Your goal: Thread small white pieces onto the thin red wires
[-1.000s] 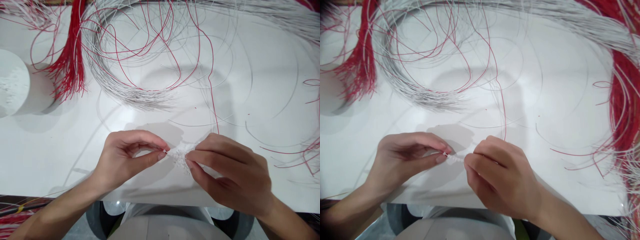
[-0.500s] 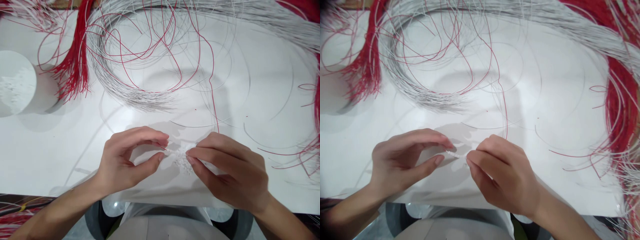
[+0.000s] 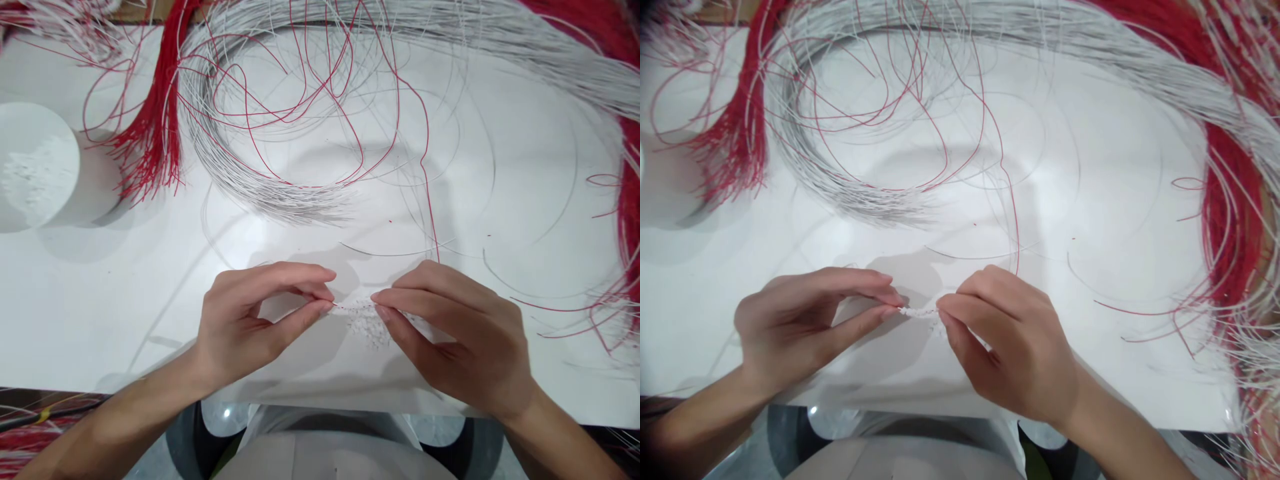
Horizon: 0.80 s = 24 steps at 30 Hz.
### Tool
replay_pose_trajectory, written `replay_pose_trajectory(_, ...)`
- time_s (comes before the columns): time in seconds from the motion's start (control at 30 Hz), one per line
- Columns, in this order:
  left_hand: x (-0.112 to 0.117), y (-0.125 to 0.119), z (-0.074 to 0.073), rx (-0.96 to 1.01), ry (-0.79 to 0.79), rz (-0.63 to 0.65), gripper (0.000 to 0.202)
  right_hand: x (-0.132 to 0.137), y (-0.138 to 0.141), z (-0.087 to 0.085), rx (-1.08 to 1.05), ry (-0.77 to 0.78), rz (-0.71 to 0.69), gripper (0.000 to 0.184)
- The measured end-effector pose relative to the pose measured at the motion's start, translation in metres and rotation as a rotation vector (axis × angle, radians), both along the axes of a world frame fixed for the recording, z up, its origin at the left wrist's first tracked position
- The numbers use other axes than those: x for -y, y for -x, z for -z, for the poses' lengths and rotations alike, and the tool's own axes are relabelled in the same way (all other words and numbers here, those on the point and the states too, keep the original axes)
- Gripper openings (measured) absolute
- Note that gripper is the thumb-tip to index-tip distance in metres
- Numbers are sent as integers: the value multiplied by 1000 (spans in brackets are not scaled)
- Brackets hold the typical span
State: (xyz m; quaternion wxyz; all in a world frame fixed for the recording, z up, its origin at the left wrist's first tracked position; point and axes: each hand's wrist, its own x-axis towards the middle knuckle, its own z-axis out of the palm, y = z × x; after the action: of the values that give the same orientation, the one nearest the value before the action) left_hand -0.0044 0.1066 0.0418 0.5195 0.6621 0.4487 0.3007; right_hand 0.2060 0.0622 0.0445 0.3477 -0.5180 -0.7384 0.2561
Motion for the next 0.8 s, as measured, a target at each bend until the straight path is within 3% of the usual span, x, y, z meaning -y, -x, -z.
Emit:
replay_pose_trajectory(0.3,-2,-2,2,2,-51,66,27,1,2,2,-1,12,-2,15)
replay_pose_trajectory(0.57,-3,-2,1,20,-71,128,36,3,4,5,45,14,-39,16)
replay_pose_trajectory(0.8,-2,-2,1,-28,-50,135,31,4,6,7,79,4,-25,7)
